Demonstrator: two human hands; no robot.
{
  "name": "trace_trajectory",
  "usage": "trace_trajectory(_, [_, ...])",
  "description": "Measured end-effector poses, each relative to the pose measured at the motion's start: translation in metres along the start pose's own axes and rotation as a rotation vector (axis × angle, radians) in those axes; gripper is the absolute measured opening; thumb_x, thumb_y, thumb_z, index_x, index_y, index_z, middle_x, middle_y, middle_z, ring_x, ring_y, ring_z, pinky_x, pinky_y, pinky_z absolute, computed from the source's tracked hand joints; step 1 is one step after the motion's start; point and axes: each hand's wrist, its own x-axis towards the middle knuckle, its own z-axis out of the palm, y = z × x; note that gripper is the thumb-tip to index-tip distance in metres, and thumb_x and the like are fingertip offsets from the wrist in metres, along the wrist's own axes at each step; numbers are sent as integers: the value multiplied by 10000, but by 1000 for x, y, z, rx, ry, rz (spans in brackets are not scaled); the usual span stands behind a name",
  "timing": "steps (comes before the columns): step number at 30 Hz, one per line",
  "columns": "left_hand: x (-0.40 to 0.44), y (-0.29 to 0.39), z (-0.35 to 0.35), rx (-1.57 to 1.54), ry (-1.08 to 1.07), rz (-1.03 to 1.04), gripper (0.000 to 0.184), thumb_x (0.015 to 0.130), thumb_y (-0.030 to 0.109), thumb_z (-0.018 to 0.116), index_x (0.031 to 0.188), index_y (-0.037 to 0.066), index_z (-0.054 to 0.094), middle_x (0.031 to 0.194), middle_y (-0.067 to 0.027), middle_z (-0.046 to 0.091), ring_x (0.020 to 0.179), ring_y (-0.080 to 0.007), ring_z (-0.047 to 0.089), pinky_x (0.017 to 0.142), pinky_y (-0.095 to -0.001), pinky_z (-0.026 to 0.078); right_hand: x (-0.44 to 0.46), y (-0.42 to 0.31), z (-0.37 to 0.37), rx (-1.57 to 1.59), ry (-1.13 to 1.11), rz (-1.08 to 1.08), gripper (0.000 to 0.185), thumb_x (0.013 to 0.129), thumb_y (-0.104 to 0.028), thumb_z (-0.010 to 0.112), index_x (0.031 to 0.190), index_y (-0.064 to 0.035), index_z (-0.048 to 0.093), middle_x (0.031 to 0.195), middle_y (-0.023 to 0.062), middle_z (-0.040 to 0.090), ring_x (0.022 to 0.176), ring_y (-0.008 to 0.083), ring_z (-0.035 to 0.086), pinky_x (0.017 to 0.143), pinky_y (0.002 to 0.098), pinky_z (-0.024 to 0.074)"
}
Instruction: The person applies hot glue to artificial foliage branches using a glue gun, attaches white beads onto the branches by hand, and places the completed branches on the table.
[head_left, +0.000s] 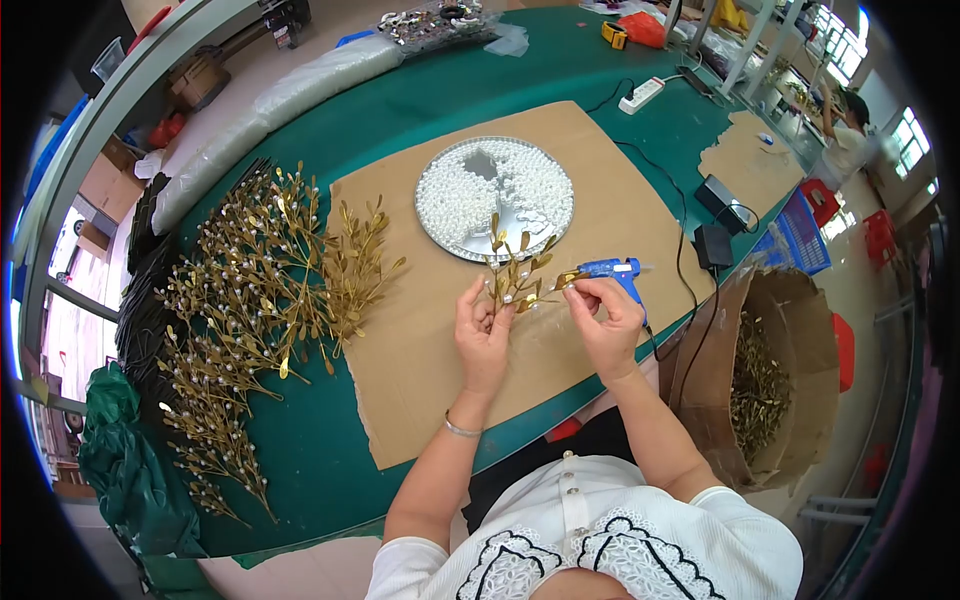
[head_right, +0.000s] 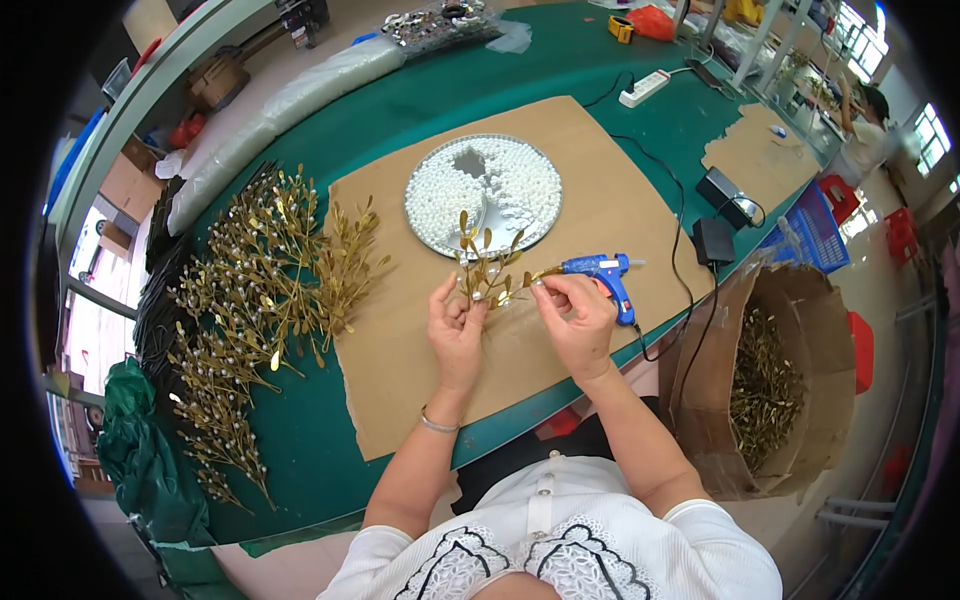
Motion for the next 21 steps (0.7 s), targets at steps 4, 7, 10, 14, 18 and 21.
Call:
trace_trajectory(4, [0,-2,0,15,8,21,468,826,-73,540,1253,8,365,759,-37,545,713,-64,533,618,-172,428,0,1,1,-25,7,-13,101,705,37,666,787,31,607,706,40,583,564,80,499,524,194,404])
trace_trajectory(7, [-1,-1,-2,31,-5,9,472,827,-65,541,1254,12,356,782,-51,555,737,-81,545,641,-184,430,-1,3,0,-70,14,-41,123,681,31,680,770,1,600,704,59,595,574,119,551,518,221,444])
trace_trajectory(10, [-1,0,-2,43,-17,-6,474,829,-56,540,1255,14,347,809,-67,568,769,-102,564,668,-198,437,0,7,-1,-133,12,-120,134,663,44,673,761,-2,593,704,78,598,570,162,563,512,257,449])
trace_trajectory(14, [-2,-4,0,54,-17,45,473,834,-61,539,1264,14,357,823,-69,584,760,-88,566,658,-195,451,2,11,-2,-250,53,-314,119,671,51,668,760,14,600,664,88,585,522,161,531,486,225,425])
trace_trajectory(18, [-2,-7,0,49,-11,80,493,830,-65,541,1277,15,350,908,-114,612,806,-116,589,704,-222,470,-2,11,-1,-224,39,-187,100,696,41,666,772,15,605,672,76,578,520,133,520,488,220,419])
trace_trajectory(21, [-4,-7,-2,166,-9,94,504,816,-69,555,1273,25,365,878,-111,621,783,-109,591,686,-222,474,-3,13,0,-191,37,-117,79,716,31,659,768,15,602,679,59,567,519,98,504,489,210,413])
